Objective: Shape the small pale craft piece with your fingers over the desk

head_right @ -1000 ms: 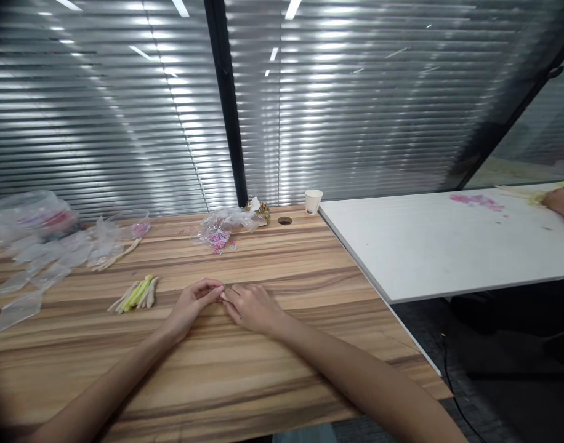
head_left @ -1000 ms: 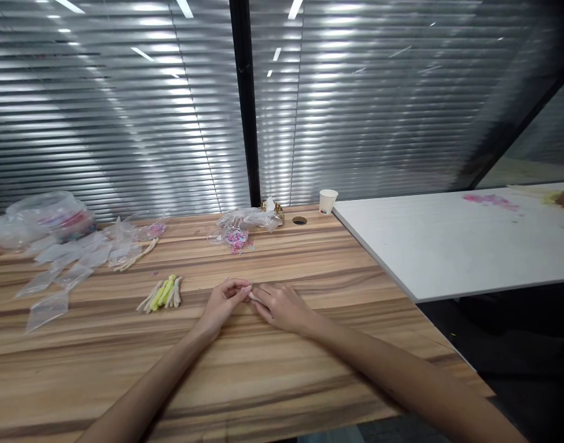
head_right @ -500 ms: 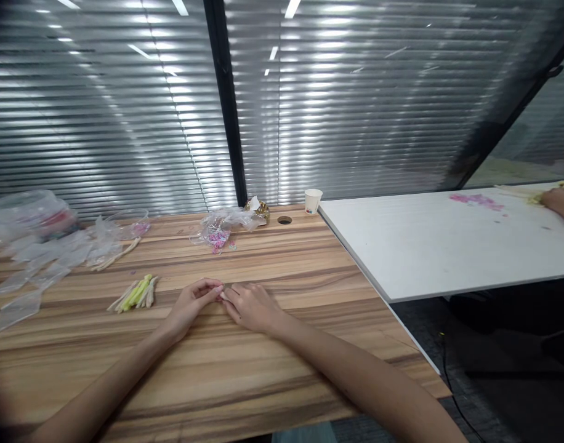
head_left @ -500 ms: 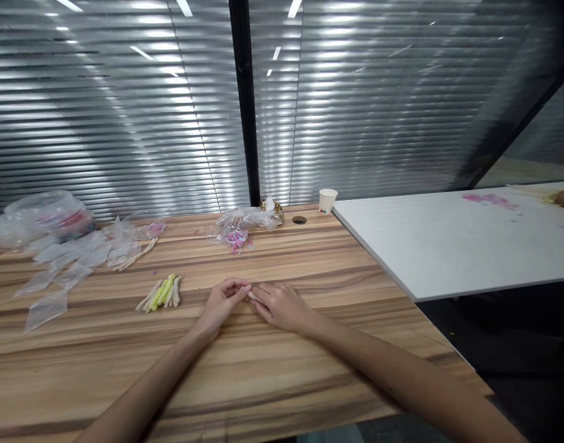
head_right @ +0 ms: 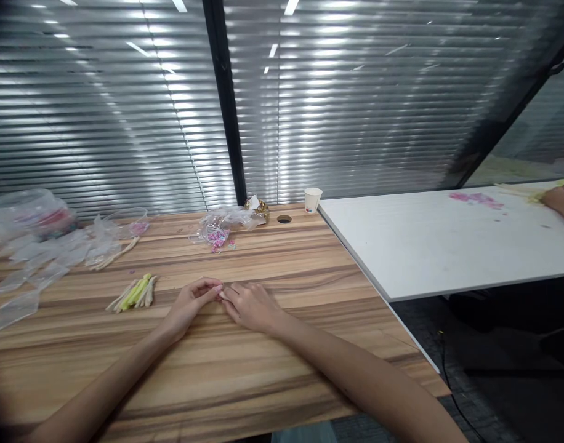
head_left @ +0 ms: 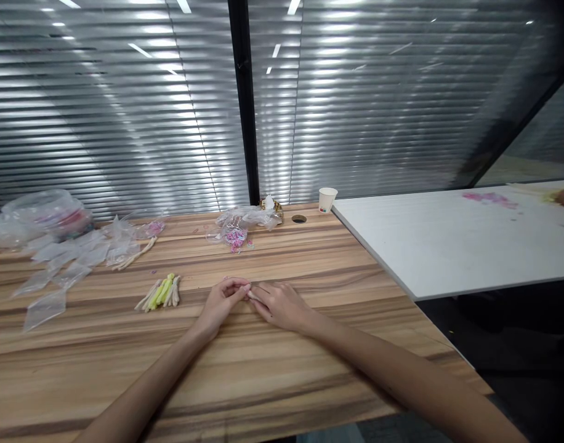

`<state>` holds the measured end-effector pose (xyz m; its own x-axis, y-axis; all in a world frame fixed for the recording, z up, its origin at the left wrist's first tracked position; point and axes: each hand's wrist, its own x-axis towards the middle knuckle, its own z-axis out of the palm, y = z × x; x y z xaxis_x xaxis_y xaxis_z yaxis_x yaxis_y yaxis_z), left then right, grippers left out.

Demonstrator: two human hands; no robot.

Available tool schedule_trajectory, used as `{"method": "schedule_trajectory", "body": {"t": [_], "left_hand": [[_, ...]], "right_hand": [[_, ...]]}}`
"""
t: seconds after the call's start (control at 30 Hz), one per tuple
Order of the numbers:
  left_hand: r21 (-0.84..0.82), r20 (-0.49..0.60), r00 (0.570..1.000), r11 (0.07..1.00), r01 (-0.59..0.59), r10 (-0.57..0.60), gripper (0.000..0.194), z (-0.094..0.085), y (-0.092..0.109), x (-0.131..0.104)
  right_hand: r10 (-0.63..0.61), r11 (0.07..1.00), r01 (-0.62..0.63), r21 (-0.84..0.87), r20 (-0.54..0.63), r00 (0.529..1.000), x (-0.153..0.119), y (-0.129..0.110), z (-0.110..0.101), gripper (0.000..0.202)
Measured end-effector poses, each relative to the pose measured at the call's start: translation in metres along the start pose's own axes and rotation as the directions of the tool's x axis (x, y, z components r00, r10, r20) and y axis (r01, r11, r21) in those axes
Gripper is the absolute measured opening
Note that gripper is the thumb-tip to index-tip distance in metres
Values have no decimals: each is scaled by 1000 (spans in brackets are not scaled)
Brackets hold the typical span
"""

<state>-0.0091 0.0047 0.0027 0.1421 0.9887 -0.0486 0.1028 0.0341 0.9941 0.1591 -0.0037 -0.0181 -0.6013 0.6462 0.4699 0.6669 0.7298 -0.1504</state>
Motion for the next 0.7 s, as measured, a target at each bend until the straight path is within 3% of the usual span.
{"method": "schedule_trajectory", "body": {"t": [0.7], "left_hand": [[15,-8,1000,1000,0,0,29,1,1,0]], "right_hand": [[1,1000,-1,-5,13,1000,0,0,0,25]]}}
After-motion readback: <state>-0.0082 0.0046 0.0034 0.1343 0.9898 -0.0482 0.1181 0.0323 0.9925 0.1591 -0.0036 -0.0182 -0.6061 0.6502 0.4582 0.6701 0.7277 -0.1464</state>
